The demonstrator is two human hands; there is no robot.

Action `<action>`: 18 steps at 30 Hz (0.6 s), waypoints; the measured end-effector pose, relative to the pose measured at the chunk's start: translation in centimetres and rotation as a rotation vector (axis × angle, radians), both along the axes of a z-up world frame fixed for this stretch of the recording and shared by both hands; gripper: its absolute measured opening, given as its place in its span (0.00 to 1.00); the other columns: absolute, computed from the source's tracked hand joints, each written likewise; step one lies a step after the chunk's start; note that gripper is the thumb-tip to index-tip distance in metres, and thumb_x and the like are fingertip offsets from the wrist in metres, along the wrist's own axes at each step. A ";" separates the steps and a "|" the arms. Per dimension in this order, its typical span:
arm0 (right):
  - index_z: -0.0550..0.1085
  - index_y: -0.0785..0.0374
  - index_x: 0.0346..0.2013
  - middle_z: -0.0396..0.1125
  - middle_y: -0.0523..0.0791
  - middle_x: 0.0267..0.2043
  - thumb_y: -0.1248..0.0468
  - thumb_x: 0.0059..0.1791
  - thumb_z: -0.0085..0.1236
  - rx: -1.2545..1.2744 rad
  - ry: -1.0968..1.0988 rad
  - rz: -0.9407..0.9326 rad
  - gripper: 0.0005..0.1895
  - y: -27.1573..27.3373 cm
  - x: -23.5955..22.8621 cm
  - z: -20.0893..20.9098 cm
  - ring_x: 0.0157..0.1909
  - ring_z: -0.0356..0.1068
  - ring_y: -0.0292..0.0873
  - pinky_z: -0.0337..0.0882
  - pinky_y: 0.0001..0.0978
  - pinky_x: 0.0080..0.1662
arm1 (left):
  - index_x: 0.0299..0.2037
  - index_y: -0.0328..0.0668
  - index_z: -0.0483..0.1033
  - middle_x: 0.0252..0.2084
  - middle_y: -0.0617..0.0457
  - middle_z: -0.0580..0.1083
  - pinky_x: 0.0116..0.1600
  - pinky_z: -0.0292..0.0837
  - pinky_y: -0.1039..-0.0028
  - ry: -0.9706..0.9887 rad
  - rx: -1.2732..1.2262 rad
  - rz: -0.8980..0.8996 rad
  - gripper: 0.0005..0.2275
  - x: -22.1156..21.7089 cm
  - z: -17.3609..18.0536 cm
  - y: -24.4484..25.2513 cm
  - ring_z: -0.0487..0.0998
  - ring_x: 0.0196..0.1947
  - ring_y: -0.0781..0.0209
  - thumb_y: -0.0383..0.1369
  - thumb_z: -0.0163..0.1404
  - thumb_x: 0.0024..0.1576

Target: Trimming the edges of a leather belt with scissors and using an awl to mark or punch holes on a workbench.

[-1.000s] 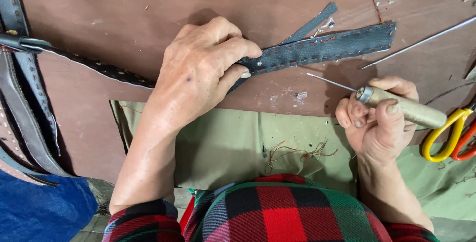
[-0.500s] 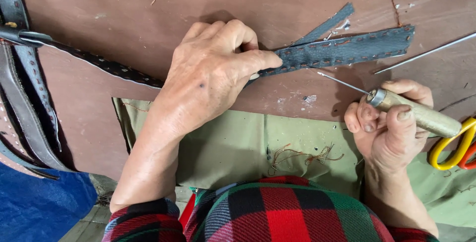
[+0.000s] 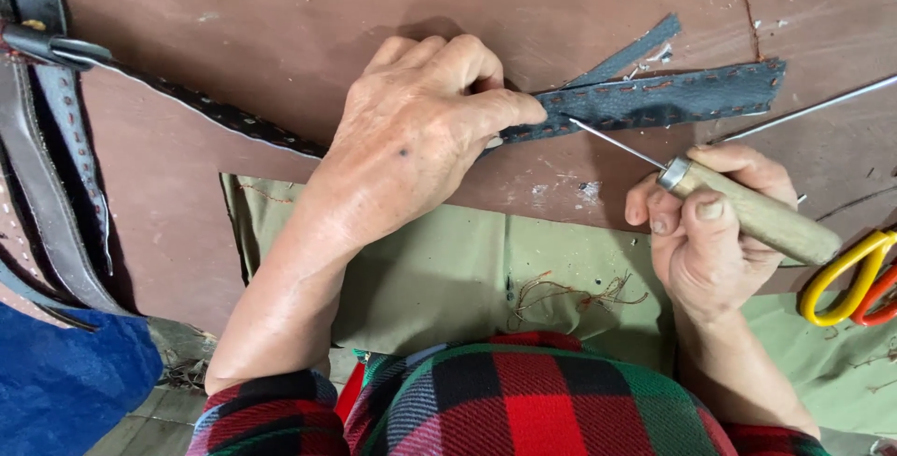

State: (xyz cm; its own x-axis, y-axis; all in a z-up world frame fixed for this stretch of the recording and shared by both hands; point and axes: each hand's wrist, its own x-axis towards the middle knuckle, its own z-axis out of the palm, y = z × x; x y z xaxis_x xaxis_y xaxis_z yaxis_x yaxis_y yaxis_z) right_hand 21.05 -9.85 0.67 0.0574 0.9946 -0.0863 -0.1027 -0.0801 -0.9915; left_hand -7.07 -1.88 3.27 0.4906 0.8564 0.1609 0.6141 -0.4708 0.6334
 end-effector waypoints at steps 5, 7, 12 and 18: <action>0.65 0.61 0.54 0.53 0.44 0.22 0.53 0.58 0.56 -0.006 0.001 -0.001 0.19 -0.1 0.1 -0.3 0.23 0.56 0.34 0.71 0.35 0.33 | 0.48 0.54 0.82 0.39 0.56 0.68 0.45 0.65 0.60 -0.024 -0.021 -0.001 0.16 -0.1 0.1 0.0 0.70 0.35 0.53 0.18 0.58 0.56; 0.65 0.61 0.54 0.53 0.44 0.22 0.53 0.58 0.56 -0.014 0.004 -0.007 0.18 -0.1 0.1 -0.4 0.23 0.56 0.33 0.71 0.34 0.33 | 0.48 0.52 0.81 0.39 0.56 0.69 0.45 0.65 0.61 -0.036 -0.021 0.000 0.16 -0.2 0.1 0.1 0.70 0.35 0.53 0.17 0.57 0.55; 0.65 0.62 0.55 0.55 0.44 0.22 0.54 0.57 0.57 -0.008 -0.008 -0.013 0.19 -0.2 0.1 -0.6 0.23 0.57 0.33 0.75 0.36 0.34 | 0.48 0.52 0.79 0.40 0.56 0.69 0.44 0.64 0.62 0.005 -0.008 -0.011 0.18 -0.2 0.0 0.1 0.70 0.34 0.52 0.20 0.64 0.51; 0.64 0.63 0.54 0.54 0.46 0.21 0.57 0.57 0.55 0.012 -0.054 0.009 0.18 -0.1 0.1 -0.6 0.22 0.57 0.35 0.75 0.37 0.34 | 0.48 0.52 0.78 0.40 0.56 0.68 0.45 0.65 0.61 -0.001 -0.018 -0.016 0.19 -0.2 0.1 0.2 0.71 0.36 0.53 0.18 0.64 0.50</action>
